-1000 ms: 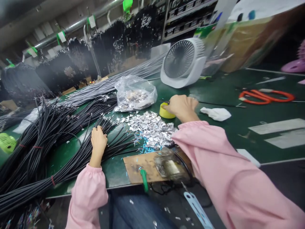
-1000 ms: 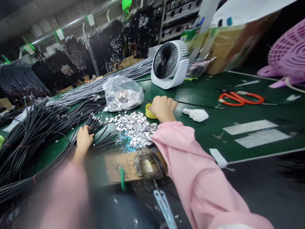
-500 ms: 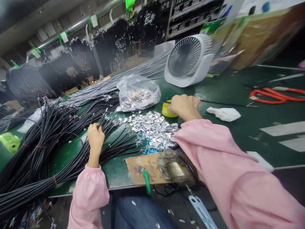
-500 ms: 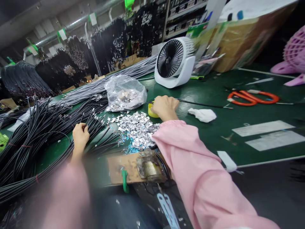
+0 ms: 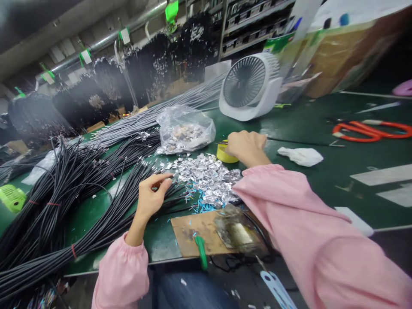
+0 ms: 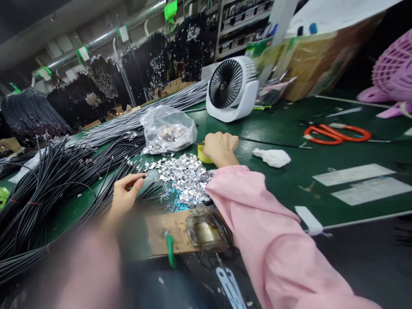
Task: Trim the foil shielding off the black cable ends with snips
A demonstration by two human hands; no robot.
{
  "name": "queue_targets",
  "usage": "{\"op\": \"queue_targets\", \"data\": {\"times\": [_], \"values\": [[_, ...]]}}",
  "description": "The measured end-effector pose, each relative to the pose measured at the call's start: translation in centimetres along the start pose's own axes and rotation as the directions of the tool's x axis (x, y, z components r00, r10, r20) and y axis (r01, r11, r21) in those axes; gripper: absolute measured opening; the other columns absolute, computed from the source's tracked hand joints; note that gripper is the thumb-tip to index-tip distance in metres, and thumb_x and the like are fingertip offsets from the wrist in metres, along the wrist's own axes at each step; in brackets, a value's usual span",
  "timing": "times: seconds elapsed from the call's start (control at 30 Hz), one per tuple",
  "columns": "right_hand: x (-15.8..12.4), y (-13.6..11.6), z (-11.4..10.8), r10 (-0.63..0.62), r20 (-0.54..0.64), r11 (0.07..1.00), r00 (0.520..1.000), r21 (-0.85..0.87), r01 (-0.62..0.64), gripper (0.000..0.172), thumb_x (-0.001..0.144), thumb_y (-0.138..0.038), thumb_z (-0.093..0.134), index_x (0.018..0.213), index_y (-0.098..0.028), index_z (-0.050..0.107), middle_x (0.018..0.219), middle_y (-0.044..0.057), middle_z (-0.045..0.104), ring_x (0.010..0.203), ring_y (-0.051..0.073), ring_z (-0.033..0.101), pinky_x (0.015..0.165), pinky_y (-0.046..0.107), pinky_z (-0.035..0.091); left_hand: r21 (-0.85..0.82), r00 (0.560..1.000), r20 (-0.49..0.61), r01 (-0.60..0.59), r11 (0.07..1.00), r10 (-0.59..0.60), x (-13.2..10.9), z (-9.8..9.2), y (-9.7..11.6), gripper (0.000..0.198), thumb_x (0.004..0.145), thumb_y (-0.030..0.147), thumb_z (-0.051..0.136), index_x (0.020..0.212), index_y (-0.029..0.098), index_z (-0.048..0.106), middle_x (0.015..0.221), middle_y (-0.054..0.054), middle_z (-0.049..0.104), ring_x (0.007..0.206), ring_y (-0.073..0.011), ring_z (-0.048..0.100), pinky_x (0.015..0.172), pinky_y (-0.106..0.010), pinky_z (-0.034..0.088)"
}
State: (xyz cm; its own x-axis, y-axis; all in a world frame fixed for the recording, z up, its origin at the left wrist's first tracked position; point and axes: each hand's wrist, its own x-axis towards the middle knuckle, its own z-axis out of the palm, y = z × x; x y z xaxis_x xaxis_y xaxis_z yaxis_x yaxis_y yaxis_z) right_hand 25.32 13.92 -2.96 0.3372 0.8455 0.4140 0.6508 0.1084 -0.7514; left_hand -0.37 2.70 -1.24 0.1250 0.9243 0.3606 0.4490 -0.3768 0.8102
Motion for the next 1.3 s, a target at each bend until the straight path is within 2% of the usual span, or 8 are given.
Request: {"op": "queue_targets", "data": {"times": [0.13,0.27,0.37,0.53,0.73,0.97,1.13,1.3], "values": [[-1.4,-3.1,-1.8,0.023,0.019,0.992,1.0,-0.124,-0.02,0.034,0.063,-0.012,0.071,0.04,-0.012,0.047,0.067,0.016,0.06,0.077,0.024,0.059,0.057,0.036,0.025,-0.115,0.995,-0.093,0.035,0.993,-0.046,-0.6,-0.3,0.8,0.022,0.079,0.033,0.058,0.086,0.017,0.071,0.082,-0.005,0.069,0.072,-0.014,0.061,0.06,-0.021,0.045],[-4.8,-7.6,-2.1,-0.11,0.105,0.993,0.988,-0.036,0.114,0.018,0.074,-0.027,0.064,0.06,-0.016,0.063,0.066,0.007,0.061,0.061,0.015,0.056,0.052,0.028,0.032,-0.083,0.983,-0.171,0.06,0.995,-0.073,-1.1,-0.3,1.3,0.019,0.079,0.032,0.059,0.081,0.017,0.07,0.077,-0.004,0.066,0.072,-0.0143,0.061,0.059,-0.021,0.045],[-8.3,-10.2,-1.4,-0.437,0.284,0.874,0.854,0.356,0.329,0.016,0.078,-0.028,0.059,0.065,-0.019,0.064,0.057,0.001,0.057,0.049,0.011,0.049,0.043,0.024,0.033,-0.067,0.973,-0.219,0.058,0.996,-0.072,-1.4,-0.2,1.7,0.014,0.077,0.029,0.061,0.082,0.019,0.069,0.078,-0.003,0.065,0.072,-0.014,0.061,0.059,-0.021,0.045],[-11.8,-11.5,-0.7,-0.631,0.13,0.693,0.765,0.538,0.48,0.019,0.08,-0.019,0.053,0.062,-0.019,0.059,0.054,0.0,0.055,0.047,0.01,0.046,0.044,0.023,0.036,-0.093,0.953,-0.29,0.067,0.993,-0.091,-1.7,0.0,2.2,0.013,0.076,0.029,0.061,0.077,0.018,0.068,0.07,-0.002,0.064,0.063,-0.0128,0.059,0.052,-0.02,0.043],[-11.2,-11.2,-0.9,-0.4,0.123,0.76,0.908,0.599,0.253,0.018,0.076,-0.024,0.057,0.059,-0.018,0.059,0.051,-0.001,0.052,0.046,0.009,0.043,0.042,0.022,0.034,-0.181,0.98,-0.162,0.088,0.98,-0.118,-1.9,0.1,2.3,0.024,0.082,0.032,0.053,0.069,0.016,0.066,0.062,-0.002,0.061,0.052,-0.0099,0.053,0.044,-0.019,0.037],[-11.3,-11.1,-0.8,-0.403,0.203,0.764,0.892,0.611,0.207,0.018,0.07,-0.022,0.054,0.054,-0.014,0.059,0.047,-0.002,0.048,0.043,0.007,0.037,0.04,0.021,0.029,-0.329,0.964,-0.082,0.213,0.92,-0.253,-2.1,0.4,2.9,0.032,0.079,0.04,0.059,0.059,0.015,0.057,0.051,0.002,0.052,0.038,-0.0058,0.043,0.037,-0.018,0.031],[-11.2,-10.8,-0.4,-0.376,0.272,0.791,0.886,0.592,0.154,0.022,0.072,-0.025,0.052,0.053,-0.015,0.056,0.046,-0.002,0.047,0.043,0.008,0.04,0.041,0.021,0.033,-0.468,0.945,0.087,0.319,0.824,-0.317,-1.8,-0.1,3.2,0.039,0.074,0.05,0.061,0.061,0.014,0.055,0.045,0.005,0.043,0.032,-0.0032,0.035,0.034,-0.017,0.023],[-11.1,-10.4,-0.1,-0.404,0.254,0.793,0.879,0.577,0.198,0.027,0.077,-0.035,0.055,0.09,-0.015,0.067,0.081,0.006,0.069,0.07,0.016,0.062,0.063,0.027,0.05,-0.518,0.931,0.073,0.343,0.784,-0.358,-1.5,-0.9,3.7,0.043,0.073,0.053,0.062,0.059,0.014,0.05,0.045,0.007,0.04,0.032,-0.0015,0.032,0.033,-0.016,0.019]]}}
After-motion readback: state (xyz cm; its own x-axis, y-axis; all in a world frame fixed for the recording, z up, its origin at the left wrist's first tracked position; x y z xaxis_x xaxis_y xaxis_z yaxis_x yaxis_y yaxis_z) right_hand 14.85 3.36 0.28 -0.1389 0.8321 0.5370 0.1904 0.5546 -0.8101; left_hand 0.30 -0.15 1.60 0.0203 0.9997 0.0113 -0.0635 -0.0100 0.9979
